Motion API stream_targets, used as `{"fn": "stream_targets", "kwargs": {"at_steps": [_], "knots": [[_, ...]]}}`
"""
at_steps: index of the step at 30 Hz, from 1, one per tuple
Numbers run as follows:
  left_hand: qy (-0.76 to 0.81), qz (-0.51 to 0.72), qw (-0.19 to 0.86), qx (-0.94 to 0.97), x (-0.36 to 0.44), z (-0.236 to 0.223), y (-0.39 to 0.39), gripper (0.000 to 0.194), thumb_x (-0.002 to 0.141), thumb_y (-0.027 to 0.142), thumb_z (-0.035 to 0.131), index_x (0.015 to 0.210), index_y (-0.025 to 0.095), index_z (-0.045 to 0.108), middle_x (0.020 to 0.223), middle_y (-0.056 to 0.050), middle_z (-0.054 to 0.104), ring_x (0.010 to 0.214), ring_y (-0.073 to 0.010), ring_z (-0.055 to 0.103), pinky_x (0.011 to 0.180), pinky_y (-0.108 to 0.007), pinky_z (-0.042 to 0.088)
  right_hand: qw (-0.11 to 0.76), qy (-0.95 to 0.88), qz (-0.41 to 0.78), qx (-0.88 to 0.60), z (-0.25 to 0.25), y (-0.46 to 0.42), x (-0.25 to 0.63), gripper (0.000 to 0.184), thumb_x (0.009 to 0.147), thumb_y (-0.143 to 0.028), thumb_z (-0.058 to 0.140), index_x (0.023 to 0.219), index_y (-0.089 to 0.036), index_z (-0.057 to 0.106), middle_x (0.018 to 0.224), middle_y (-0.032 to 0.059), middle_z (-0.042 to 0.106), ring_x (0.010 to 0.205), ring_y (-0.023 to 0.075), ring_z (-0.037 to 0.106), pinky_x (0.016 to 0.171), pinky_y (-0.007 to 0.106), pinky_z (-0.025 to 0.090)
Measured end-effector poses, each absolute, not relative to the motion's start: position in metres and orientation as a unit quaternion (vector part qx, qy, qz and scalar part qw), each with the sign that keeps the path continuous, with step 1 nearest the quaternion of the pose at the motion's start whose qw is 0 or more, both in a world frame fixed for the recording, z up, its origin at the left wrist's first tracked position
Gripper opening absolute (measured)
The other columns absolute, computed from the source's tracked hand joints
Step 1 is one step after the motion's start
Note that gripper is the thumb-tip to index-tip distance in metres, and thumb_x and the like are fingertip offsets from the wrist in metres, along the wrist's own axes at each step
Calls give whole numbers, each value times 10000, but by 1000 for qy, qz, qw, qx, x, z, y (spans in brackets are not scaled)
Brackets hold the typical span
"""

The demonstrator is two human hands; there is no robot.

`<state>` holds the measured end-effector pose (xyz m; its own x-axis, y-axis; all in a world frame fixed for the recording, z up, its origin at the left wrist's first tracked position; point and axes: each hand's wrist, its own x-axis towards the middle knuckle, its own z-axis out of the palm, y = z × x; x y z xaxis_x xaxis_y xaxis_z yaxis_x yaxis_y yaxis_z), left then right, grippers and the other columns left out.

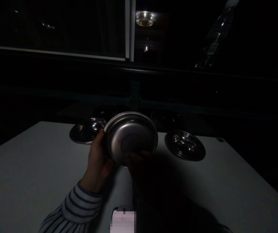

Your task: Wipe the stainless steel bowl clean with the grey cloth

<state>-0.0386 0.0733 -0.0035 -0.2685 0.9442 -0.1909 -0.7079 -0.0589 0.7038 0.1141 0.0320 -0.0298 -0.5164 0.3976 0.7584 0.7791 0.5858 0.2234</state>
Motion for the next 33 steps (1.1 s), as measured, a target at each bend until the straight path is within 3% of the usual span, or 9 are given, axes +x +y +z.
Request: {"fn": "stream_targets", "kwargs": {"at_steps": [5, 10, 14, 19, 23, 28, 33], "knots": [[400, 680, 592, 166, -36, -6, 71, 207, 831, 271, 515, 774, 152, 674, 674, -10, 693, 549, -117, 621, 508, -197, 507, 342, -810, -290, -378, -32, 40, 126, 303, 837, -112, 495, 1130, -103, 575, 1081, 115, 636, 992, 246, 532, 778, 394, 473], [406, 670, 597, 172, -36, -7, 72, 216, 828, 296, 512, 786, 150, 666, 664, -21, 685, 561, -139, 628, 517, -226, 513, 307, -825, -306, -362, -40, 37, 122, 362, 826, -102, 503, 1160, -223, 575, 1116, 66, 630, 1016, 241, 539, 808, 417, 460], [408, 674, 592, 171, -36, -7, 72, 205, 827, 286, 512, 819, 155, 669, 702, -19, 695, 580, -134, 630, 538, -225, 514, 337, -812, -287, -381, -36, 35, 119, 297, 836, -123, 486, 1113, -130, 593, 1074, 117, 636, 996, 250, 535, 785, 407, 469], [424, 662, 596, 162, -34, -4, 71, 217, 830, 298, 512, 764, 154, 660, 649, -8, 678, 515, -123, 599, 457, -215, 478, 341, -815, -310, -351, -34, 35, 117, 314, 841, -98, 464, 1104, -205, 598, 1073, 51, 645, 989, 225, 539, 771, 386, 458], [428, 679, 574, 165, -34, -4, 71, 194, 829, 278, 513, 803, 160, 665, 679, -5, 686, 565, -120, 613, 527, -209, 494, 348, -801, -279, -399, -32, 37, 118, 269, 840, -103, 470, 1080, -96, 593, 1027, 122, 645, 957, 236, 542, 760, 388, 478], [450, 655, 583, 167, -34, -6, 71, 194, 812, 314, 540, 796, 157, 653, 608, 0, 651, 489, -122, 576, 462, -221, 468, 350, -805, -296, -377, -42, 38, 116, 360, 832, -116, 487, 1184, -168, 542, 1083, 76, 639, 1026, 248, 531, 826, 433, 451], [454, 662, 570, 174, -33, -7, 70, 194, 811, 315, 547, 788, 162, 664, 618, -1, 657, 488, -116, 581, 443, -205, 466, 359, -804, -251, -402, -36, 42, 121, 291, 854, -133, 456, 1123, -123, 568, 1076, 105, 631, 1000, 231, 529, 810, 397, 473]]}}
